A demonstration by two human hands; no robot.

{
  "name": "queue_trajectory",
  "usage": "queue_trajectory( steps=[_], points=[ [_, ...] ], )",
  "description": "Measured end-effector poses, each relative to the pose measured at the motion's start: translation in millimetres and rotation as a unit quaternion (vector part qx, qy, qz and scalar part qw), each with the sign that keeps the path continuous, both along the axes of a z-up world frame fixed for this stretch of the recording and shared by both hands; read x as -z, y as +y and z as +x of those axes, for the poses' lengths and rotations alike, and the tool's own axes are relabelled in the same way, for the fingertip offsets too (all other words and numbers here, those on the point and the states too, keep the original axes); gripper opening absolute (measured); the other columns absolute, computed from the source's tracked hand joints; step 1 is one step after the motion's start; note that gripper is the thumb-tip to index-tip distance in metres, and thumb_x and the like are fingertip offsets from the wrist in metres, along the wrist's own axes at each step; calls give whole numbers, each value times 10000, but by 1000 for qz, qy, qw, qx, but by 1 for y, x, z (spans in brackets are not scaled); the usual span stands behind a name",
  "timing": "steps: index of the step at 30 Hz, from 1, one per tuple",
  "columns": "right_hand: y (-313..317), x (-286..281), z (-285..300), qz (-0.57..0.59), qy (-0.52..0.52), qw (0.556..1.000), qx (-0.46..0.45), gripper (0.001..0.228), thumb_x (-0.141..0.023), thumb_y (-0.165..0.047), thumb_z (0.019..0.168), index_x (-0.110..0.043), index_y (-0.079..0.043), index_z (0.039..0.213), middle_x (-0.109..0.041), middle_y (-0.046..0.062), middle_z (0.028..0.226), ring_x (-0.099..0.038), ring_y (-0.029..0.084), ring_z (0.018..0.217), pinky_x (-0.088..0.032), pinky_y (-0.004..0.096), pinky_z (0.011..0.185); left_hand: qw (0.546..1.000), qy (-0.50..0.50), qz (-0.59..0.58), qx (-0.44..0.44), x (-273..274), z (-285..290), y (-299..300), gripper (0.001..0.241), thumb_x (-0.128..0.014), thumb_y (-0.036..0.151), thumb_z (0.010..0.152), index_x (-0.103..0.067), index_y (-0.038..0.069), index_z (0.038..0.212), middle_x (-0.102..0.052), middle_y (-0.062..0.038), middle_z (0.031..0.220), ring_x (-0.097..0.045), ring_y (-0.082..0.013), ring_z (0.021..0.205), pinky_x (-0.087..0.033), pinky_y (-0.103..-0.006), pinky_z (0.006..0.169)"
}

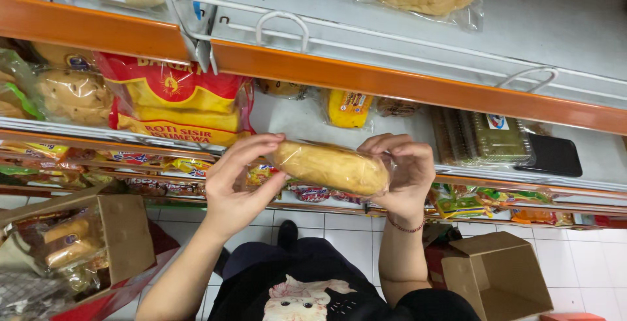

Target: The person uses a handheld barcode scanner to scan packaged bread and snack items before placing them back onto the store shelves and eventually carrying a box of items through the aisle.

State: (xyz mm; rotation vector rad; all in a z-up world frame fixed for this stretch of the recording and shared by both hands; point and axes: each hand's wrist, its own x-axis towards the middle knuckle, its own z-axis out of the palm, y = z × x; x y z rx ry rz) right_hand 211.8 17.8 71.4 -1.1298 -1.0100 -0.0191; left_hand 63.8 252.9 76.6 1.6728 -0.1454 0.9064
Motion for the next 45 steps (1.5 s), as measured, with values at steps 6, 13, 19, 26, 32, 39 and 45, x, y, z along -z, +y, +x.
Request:
queue_trajectory(
  steps=[6, 13, 19, 26, 32, 39, 45],
  points=[
    [-3, -14, -7, 26, -27, 995, 94, 508, -939, -125, 785, -563, -48, 1119, -638, 114, 1153, -713, 274, 1008, -626, 412, 878, 998, -53, -4, 35, -21, 10, -15, 472, -771, -111, 834, -586, 4, 1253, -506, -197, 1353, -644, -271, 1293, -565, -383, 1105],
    [0, -42, -8, 161, 42, 978, 129, 548, -914, -129, 879, -526, -58, 1260, -594, 89, 1226, -660, 176, 1103, -568, 311, 982, 978, -74, -188, 57, -47, 29, -30, 557, -769, -135, 949, -466, -11, 1399, -601, -166, 1305, -628, -255, 1242, -537, -402, 1139],
    [-9, -81, 12, 151, -66, 952, 257, 518, -860, -156, 974, -487, -104, 1329, -657, 119, 1261, -681, 190, 1184, -566, 336, 1087, 984, -169, -50, 8, -77, 54, -46, 375, -784, -65, 1003, -562, -8, 1300, -599, -161, 1365, -607, -227, 1266, -509, -346, 1143],
    [-18, -111, 50, 83, -183, 886, 419, 410, -789, -44, 996, -572, 72, 1324, -643, 140, 1244, -622, 196, 1102, -520, 291, 931, 973, -161, 145, -77, -120, 86, -48, 477, -852, 15, 909, -612, -21, 1319, -521, -219, 1405, -607, -323, 1319, -570, -407, 1095],
    [-20, -122, 62, -43, -279, 838, 466, 488, -739, 32, 1059, -513, 61, 1490, -623, 204, 1429, -636, 268, 1300, -490, 357, 1153, 951, -146, 239, -133, -136, 105, -47, 567, -829, 91, 873, -569, -62, 1354, -561, -233, 1403, -569, -374, 1360, -303, -588, 1209],
    [-18, -132, 58, -146, -269, 824, 476, 436, -692, -53, 1052, -557, 39, 1456, -534, 259, 1393, -622, 287, 1174, -508, 349, 1019, 937, -99, 278, -188, -128, 116, -47, 543, -762, 185, 949, -598, 8, 1436, -615, -117, 1432, -602, -267, 1336, -62, -537, 1297],
    [-14, -133, 64, -159, -310, 793, 500, 405, -682, -98, 1100, -597, 6, 1483, -693, 148, 1223, -663, 226, 1063, -495, 310, 973, 922, -79, 304, -226, -123, 123, -49, 516, -750, 238, 980, -611, -8, 1412, -635, -132, 1376, -628, -268, 1264, -126, -533, 1314]
  ],
)
